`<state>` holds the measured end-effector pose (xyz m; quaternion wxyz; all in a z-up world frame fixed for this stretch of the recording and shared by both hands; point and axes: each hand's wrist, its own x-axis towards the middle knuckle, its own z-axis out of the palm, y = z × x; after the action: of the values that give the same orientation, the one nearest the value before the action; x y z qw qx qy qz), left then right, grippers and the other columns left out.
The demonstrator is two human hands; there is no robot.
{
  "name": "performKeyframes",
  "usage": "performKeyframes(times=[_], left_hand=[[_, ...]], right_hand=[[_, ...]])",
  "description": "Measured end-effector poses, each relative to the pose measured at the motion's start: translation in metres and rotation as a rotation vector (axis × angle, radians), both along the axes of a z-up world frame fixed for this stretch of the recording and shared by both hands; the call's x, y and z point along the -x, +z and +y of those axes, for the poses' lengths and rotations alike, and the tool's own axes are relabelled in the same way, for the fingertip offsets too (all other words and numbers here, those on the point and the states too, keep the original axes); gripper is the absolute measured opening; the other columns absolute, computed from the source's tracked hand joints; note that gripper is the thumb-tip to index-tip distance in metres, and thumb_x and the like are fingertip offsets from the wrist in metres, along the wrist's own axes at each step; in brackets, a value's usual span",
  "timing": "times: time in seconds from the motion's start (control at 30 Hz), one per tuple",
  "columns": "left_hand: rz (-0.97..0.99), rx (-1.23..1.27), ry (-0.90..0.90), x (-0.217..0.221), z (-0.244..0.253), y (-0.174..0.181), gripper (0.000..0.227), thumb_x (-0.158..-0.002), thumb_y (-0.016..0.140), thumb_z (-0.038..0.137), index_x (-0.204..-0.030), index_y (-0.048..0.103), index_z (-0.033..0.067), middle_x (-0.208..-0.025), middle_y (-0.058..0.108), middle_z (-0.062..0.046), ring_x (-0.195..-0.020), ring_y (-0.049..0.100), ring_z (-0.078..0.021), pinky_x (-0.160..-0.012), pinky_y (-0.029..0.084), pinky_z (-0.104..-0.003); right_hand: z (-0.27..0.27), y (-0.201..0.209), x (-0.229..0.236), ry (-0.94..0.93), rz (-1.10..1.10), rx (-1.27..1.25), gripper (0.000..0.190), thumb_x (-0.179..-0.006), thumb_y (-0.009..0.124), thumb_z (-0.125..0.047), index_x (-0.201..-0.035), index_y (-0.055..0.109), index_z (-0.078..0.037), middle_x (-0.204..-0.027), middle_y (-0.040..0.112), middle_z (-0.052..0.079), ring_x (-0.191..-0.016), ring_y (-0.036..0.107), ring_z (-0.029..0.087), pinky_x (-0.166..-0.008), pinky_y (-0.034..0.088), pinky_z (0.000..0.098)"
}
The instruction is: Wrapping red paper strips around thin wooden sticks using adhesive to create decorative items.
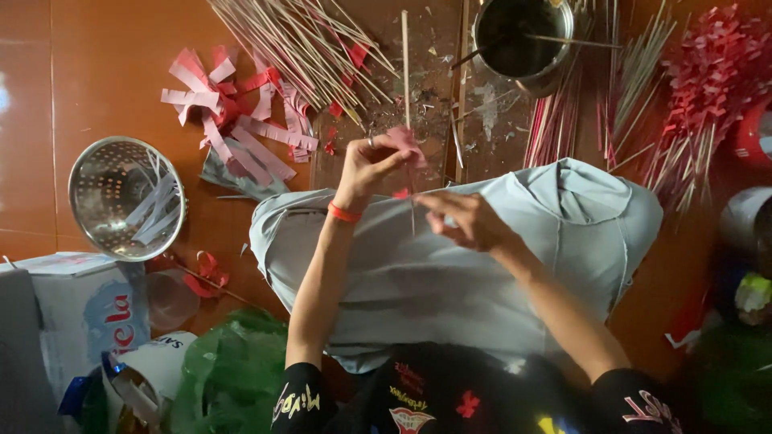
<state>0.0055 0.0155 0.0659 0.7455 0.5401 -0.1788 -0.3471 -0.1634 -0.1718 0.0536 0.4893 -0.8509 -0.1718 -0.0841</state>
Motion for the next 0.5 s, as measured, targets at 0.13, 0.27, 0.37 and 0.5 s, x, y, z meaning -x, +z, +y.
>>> performKeyframes(times=[0.13,0.27,0.37,0.5], left_hand=[[-0.031,-0.026,0.000,0.000,0.005,-0.004,0.011,-0.094,0.075,0.005,-0.101,0.077,-0.0025,-0.100,0.078,-0.010,-0.092,0.075,-0.0156,-0.087,0.062,-0.031],[-0.156,-0.027,-0.088,0.011,-0.003,-0.003,0.010,-0.095,0.076,0.006,-0.101,0.077,-0.0017,-0.103,0.077,-0.007,-0.095,0.071,-0.0120,-0.089,0.059,-0.028],[-0.174,-0.061,-0.114,0.015,-0.006,-0.007,0.011,-0.095,0.077,0.007,-0.102,0.078,-0.0008,-0.101,0.076,-0.005,-0.094,0.070,-0.0102,-0.087,0.058,-0.027],[-0.076,-0.114,-0.106,0.011,-0.004,-0.018,0.012,-0.096,0.076,0.010,-0.102,0.078,-0.0005,-0.095,0.076,-0.003,-0.086,0.070,-0.0086,-0.078,0.057,-0.026]], right_hand=[[-0.019,0.002,-0.011,-0.288,0.091,-0.034,0.054,-0.107,0.040,-0.048,-0.129,0.070,-0.010,-0.082,0.070,0.003,-0.065,0.064,0.008,-0.061,0.057,0.0312],[-0.032,0.043,-0.059,-0.412,0.180,-0.254,0.062,-0.107,0.037,-0.053,-0.135,0.061,-0.003,-0.111,0.074,0.011,-0.088,0.066,0.014,-0.072,0.051,0.0316],[-0.028,0.044,-0.082,-0.218,0.124,-0.349,0.052,-0.113,0.041,-0.045,-0.131,0.062,-0.001,-0.115,0.073,0.013,-0.106,0.069,0.017,-0.094,0.056,0.0326],[-0.013,0.039,-0.089,-0.234,0.095,-0.496,0.037,-0.116,0.050,-0.033,-0.114,0.068,-0.001,-0.111,0.072,0.013,-0.105,0.070,0.017,-0.094,0.056,0.0344]])
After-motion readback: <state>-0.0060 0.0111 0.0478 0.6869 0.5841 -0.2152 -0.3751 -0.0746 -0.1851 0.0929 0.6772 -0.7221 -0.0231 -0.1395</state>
